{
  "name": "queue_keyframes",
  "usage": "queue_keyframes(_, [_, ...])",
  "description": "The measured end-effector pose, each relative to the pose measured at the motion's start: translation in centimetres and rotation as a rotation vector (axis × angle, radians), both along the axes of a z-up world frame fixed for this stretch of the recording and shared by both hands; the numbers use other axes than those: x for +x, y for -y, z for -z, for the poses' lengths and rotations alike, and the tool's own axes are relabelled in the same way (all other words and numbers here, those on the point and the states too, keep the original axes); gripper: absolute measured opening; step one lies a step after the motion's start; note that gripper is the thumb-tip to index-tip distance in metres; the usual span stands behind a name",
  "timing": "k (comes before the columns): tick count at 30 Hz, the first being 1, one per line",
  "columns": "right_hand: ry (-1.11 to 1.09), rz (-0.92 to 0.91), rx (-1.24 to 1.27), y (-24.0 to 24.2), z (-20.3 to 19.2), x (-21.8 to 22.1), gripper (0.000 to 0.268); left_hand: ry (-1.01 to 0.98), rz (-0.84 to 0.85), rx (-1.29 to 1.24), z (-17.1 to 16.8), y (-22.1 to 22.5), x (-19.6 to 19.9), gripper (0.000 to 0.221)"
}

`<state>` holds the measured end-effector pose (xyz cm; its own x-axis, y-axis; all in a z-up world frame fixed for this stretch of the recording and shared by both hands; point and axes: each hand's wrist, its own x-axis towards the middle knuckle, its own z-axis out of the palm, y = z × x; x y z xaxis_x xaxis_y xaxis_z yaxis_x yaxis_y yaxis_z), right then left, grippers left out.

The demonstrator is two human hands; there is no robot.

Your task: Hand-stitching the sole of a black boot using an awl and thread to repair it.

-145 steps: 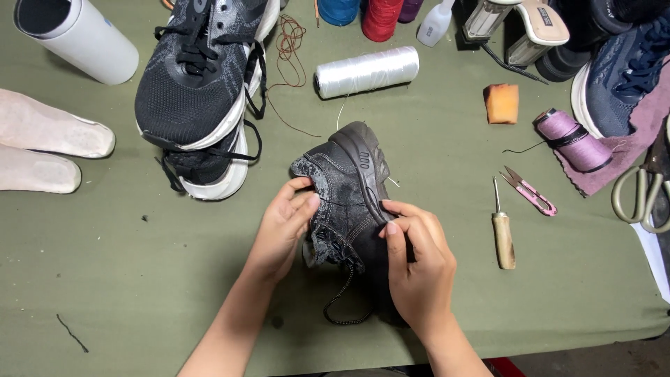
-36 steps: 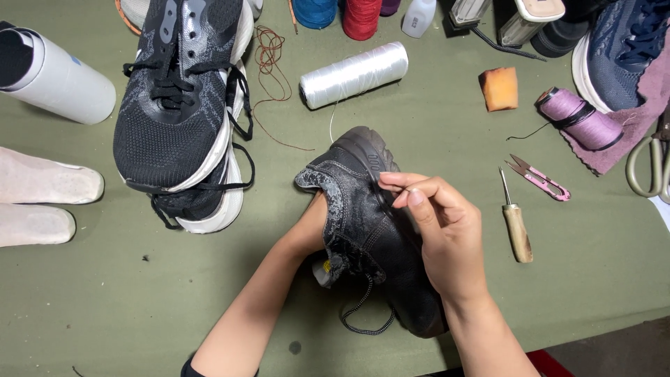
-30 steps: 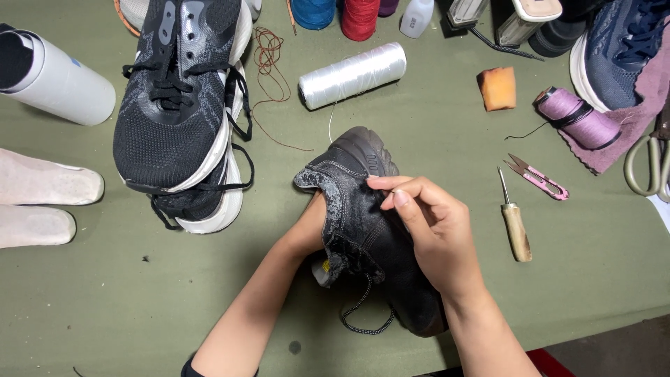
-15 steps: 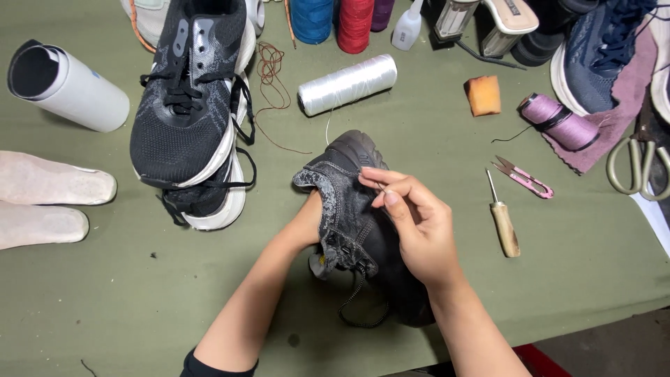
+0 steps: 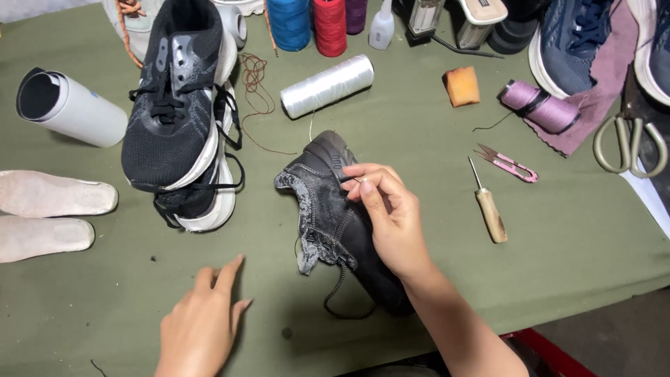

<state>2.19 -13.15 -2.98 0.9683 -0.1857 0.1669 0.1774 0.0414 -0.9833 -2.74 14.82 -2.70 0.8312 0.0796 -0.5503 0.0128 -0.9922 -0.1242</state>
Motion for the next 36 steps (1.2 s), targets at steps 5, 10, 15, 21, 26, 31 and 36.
queue_keyframes(5, [0.053,-0.012,-0.013,-0.2,0.1,0.1,0.032,0.457,-0.370,-1.124,1.7,5.9,2.5,0.052])
queue_keyframes(10, [0.073,-0.002,-0.078,0.6,-0.4,-0.2,0.035,0.353,-0.638,-1.630,5.3,10.7,6.2,0.061])
queue_keyframes(15, [-0.030,0.133,-0.453,3.1,-1.6,-3.9,0.034,0.135,-0.679,-1.659,3.9,12.9,7.6,0.051])
queue_keyframes(21, [-0.230,0.096,-0.512,3.6,0.3,-8.0,0.032,-0.113,-0.833,-1.932,7.3,12.5,8.0,0.023])
queue_keyframes(26, [-0.112,0.138,-0.488,2.3,2.0,-9.4,0.030,-0.199,-0.820,-1.990,8.3,11.8,8.1,0.020])
queue_keyframes(31, [0.000,0.151,-0.522,1.4,2.4,-10.3,0.032,-0.223,-0.838,-2.012,7.5,11.7,8.3,0.019])
queue_keyframes(36, [-0.027,0.154,-0.370,1.2,1.6,-10.9,0.033,-0.206,-0.715,-1.783,2.3,12.1,10.3,0.019])
